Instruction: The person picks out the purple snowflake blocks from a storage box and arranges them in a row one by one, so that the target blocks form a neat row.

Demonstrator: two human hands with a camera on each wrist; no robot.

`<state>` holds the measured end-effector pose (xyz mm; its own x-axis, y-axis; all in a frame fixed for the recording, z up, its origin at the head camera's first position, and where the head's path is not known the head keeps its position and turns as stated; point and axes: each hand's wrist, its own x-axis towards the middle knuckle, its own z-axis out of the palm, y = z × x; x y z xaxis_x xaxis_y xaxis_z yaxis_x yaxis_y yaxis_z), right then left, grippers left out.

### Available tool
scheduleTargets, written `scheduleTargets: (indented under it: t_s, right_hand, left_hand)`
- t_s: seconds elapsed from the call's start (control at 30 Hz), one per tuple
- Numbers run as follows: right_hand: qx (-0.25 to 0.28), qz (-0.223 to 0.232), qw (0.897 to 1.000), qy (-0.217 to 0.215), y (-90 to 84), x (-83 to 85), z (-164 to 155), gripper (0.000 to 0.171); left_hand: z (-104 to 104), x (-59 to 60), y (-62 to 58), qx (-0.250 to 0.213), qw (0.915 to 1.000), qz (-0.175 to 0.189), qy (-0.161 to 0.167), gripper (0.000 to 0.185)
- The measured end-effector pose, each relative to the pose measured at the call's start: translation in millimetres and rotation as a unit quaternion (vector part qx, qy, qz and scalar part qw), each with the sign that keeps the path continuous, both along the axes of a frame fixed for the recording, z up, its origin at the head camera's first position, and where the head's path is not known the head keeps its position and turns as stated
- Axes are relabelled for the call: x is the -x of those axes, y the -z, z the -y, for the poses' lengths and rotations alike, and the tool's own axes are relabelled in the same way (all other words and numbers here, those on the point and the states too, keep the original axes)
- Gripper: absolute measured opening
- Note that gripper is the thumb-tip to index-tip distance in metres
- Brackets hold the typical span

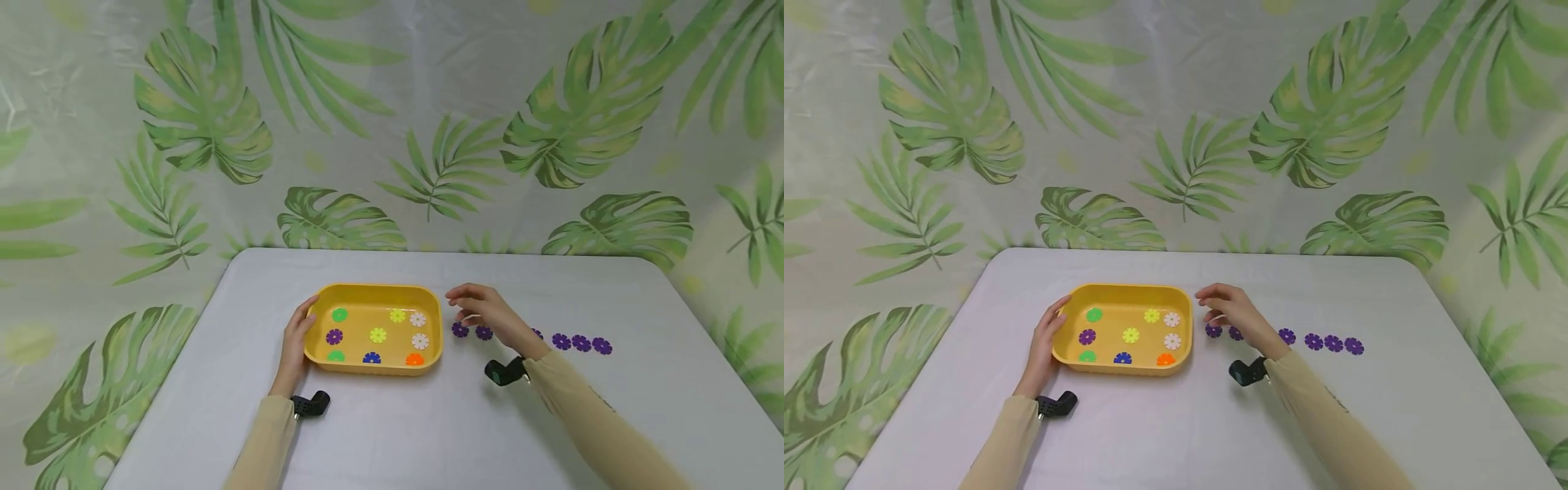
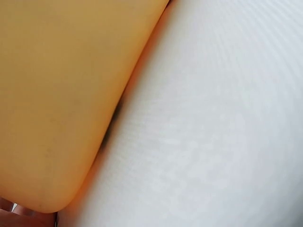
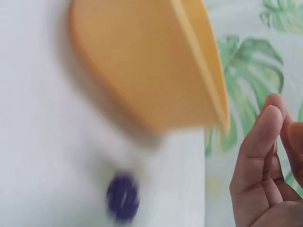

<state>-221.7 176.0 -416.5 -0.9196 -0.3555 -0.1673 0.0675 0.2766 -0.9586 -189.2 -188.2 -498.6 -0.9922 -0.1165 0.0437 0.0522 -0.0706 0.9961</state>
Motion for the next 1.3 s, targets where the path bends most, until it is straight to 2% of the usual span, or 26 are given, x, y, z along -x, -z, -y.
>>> scheduleTargets:
  t_s: [0.17, 0.37, 0.47, 0.63, 0.83, 1.0, 1.13, 1.3]
  right_hand:
    - [0.016, 0.029, 0.996, -0.082, -10.1, 9.6, 56.9, 0.032]
    - [-0.001, 0.054, 0.981, -0.186, -12.0, 19.5, 114.6, 0.032]
    - [-0.018, 0.075, 0.973, -0.216, -8.3, 23.4, 139.4, 0.032]
    - [-0.055, 0.098, 0.965, -0.239, 0.3, 29.7, 170.8, 0.031]
    - [-0.070, 0.129, 0.958, -0.246, 12.6, 35.9, 191.2, 0.028]
    - [-0.056, 0.180, 0.950, -0.247, 23.4, 37.2, 204.5, 0.029]
    - [-0.070, 0.185, 0.949, -0.245, 25.5, 35.9, 211.2, 0.029]
    - [-0.106, 0.148, 0.951, -0.248, 24.3, 34.0, 213.8, 0.024]
  left_hand:
    - [-1.3, -3.1, -7.1, -0.022, 0.9996, 0.009, 0.012, 0.039]
    - [-3.9, -10.0, -22.3, -0.019, 0.9996, 0.011, 0.019, 0.041]
    - [-2.8, -7.0, -17.1, -0.012, 0.9997, 0.015, 0.014, 0.040]
    - [0.0, -0.4, -3.0, 0.004, 1.0000, 0.003, 0.005, 0.039]
    - [0.2, -0.7, -5.4, 0.004, 0.9999, 0.000, 0.010, 0.039]
    - [2.0, 1.5, -0.3, -0.002, 1.0000, -0.004, 0.007, 0.039]
    - [1.3, -1.2, -8.0, -0.009, 0.9999, 0.002, 0.013, 0.039]
    - [-2.5, -8.3, -25.1, -0.002, 0.9998, -0.002, 0.022, 0.041]
